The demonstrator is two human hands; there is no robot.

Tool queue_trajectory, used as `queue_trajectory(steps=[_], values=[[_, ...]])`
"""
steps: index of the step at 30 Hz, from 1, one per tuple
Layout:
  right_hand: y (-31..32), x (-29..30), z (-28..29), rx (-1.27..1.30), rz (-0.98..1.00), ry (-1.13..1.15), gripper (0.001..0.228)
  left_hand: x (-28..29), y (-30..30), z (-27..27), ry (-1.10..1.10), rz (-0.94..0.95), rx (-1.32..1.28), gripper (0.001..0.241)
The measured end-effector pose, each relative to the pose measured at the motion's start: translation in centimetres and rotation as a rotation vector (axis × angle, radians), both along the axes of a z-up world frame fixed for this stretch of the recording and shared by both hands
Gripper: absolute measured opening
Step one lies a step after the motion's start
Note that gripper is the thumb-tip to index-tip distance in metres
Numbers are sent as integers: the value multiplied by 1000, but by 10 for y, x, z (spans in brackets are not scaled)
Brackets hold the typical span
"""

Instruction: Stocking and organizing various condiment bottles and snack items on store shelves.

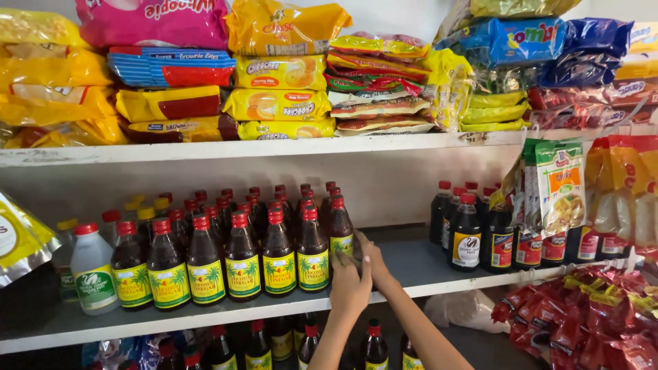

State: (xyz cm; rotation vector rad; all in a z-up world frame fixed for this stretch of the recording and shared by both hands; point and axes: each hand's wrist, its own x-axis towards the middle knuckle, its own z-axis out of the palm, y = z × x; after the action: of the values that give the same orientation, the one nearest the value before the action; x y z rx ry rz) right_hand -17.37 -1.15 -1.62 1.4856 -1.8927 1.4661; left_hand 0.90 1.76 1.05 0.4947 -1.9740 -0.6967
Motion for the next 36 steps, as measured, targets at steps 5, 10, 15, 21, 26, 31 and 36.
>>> queue_trajectory(steps=[5,10,15,21,26,31,36], values=[[-13,-10,-4,-1,119,-102,63,13,10,19,-69,-10,83,82],[8,16,8,132,43,-156,70,17,9,16,-150,-16,148,81],[9,13,4,-65,94,69,72,-4,-16,-10,-3,-2,4,77],[-3,-4,-4,54,3,-31,74,-6,-11,-8,44,0,15,80],[17,20,11,-52,-25,107,70,2,-7,-9,62,-22,3,60],[73,106,37,-196,-58,104,45,50,13,-26,297,-139,-256,42],[115,167,-9,-417,-177,-25,10,120,21,-61,470,-68,-196,21]])
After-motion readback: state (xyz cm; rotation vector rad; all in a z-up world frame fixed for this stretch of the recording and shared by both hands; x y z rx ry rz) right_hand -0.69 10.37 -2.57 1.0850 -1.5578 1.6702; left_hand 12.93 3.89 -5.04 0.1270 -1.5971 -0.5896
